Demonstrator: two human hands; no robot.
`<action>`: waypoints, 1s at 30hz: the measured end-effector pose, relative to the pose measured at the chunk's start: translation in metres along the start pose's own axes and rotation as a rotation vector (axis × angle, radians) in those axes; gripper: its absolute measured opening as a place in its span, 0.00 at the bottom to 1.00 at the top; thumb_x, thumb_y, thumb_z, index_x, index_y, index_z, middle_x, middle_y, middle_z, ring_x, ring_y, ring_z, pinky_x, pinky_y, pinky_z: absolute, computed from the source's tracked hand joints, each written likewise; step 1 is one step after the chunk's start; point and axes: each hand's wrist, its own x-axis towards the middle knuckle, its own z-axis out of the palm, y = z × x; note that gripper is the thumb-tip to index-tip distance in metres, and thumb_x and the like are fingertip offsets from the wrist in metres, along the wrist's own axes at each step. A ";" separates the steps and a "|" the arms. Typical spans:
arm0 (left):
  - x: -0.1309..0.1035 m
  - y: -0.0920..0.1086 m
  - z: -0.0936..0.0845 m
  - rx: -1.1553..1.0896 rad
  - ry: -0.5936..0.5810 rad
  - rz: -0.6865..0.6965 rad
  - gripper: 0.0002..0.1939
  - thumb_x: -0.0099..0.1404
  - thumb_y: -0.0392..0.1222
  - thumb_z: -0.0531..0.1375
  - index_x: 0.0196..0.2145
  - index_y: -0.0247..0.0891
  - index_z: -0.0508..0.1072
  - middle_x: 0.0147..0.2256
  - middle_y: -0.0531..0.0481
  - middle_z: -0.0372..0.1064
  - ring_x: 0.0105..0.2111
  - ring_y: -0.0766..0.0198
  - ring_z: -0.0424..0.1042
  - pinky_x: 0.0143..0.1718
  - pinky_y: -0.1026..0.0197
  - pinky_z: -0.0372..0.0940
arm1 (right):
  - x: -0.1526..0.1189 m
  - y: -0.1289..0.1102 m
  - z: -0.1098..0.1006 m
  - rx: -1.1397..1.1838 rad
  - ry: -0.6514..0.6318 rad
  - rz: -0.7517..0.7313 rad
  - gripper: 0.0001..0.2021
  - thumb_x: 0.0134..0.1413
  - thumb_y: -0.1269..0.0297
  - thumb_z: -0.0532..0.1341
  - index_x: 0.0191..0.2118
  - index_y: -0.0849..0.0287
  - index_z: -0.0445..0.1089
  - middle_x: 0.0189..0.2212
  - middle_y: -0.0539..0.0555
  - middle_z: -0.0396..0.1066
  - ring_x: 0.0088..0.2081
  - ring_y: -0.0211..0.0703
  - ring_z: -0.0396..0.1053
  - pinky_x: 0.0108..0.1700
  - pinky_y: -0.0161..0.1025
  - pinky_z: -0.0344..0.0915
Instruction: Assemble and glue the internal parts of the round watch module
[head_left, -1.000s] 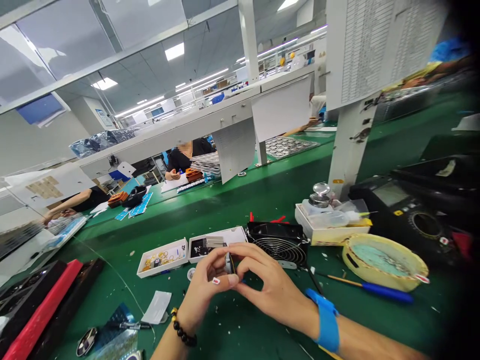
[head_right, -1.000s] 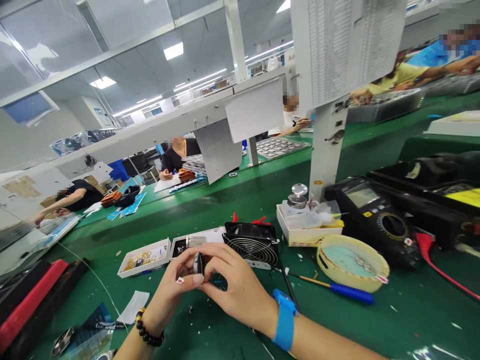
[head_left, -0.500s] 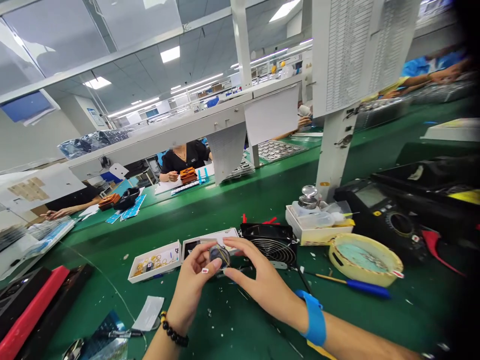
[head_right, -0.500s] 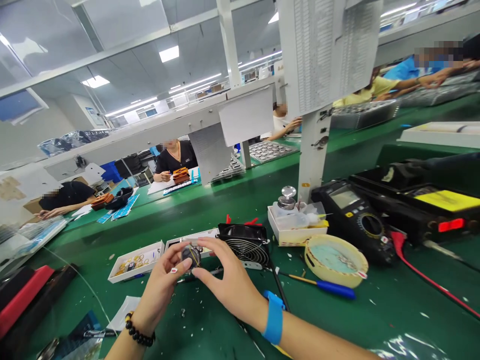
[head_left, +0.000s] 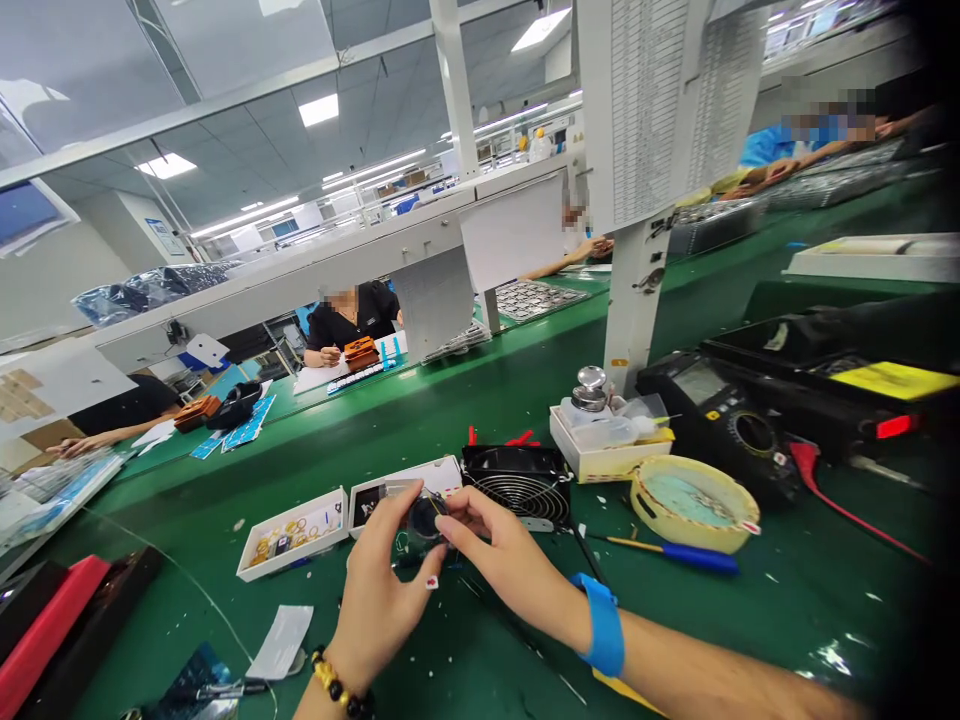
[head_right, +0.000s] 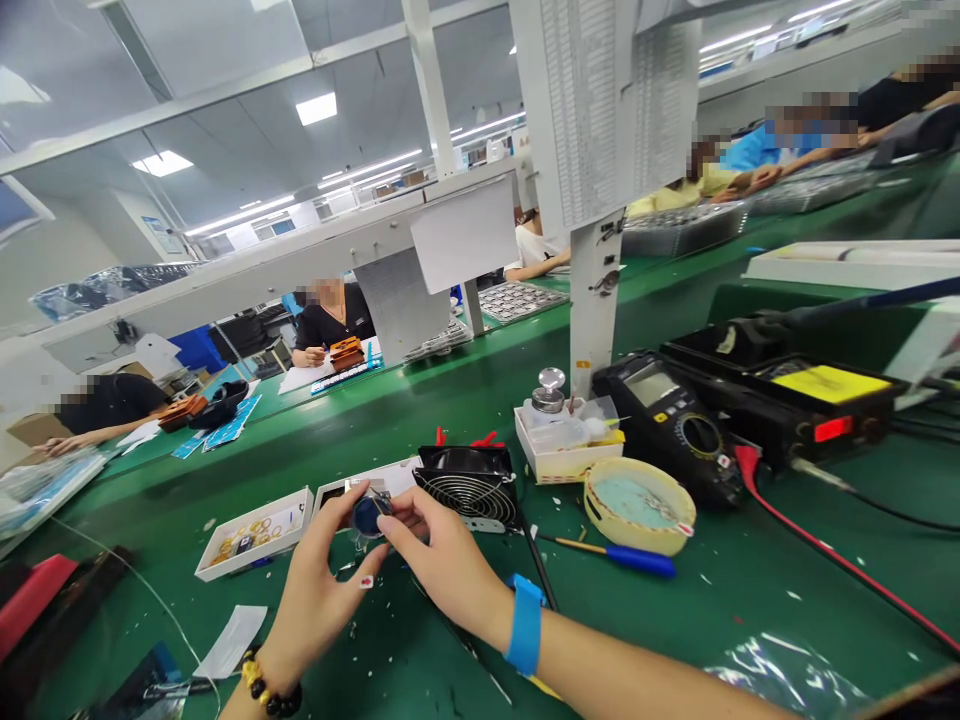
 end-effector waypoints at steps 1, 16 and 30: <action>0.000 0.000 0.001 0.013 0.014 -0.004 0.26 0.67 0.46 0.64 0.62 0.50 0.65 0.57 0.49 0.64 0.54 0.56 0.66 0.58 0.56 0.61 | 0.001 0.000 0.000 0.030 0.001 0.009 0.15 0.63 0.50 0.64 0.42 0.57 0.69 0.39 0.51 0.70 0.41 0.44 0.68 0.46 0.40 0.66; 0.000 -0.003 0.009 -0.300 0.064 -0.214 0.33 0.60 0.47 0.70 0.61 0.48 0.68 0.60 0.51 0.63 0.62 0.56 0.61 0.62 0.62 0.60 | -0.003 -0.016 0.004 0.658 -0.278 0.233 0.23 0.66 0.48 0.60 0.61 0.50 0.63 0.49 0.57 0.74 0.49 0.48 0.73 0.55 0.48 0.66; -0.004 0.005 0.009 -0.193 0.086 -0.166 0.30 0.62 0.46 0.69 0.60 0.48 0.69 0.56 0.49 0.66 0.57 0.54 0.66 0.60 0.59 0.61 | -0.002 -0.010 0.005 0.730 -0.289 0.225 0.18 0.67 0.50 0.60 0.54 0.57 0.74 0.47 0.61 0.75 0.49 0.46 0.73 0.55 0.42 0.67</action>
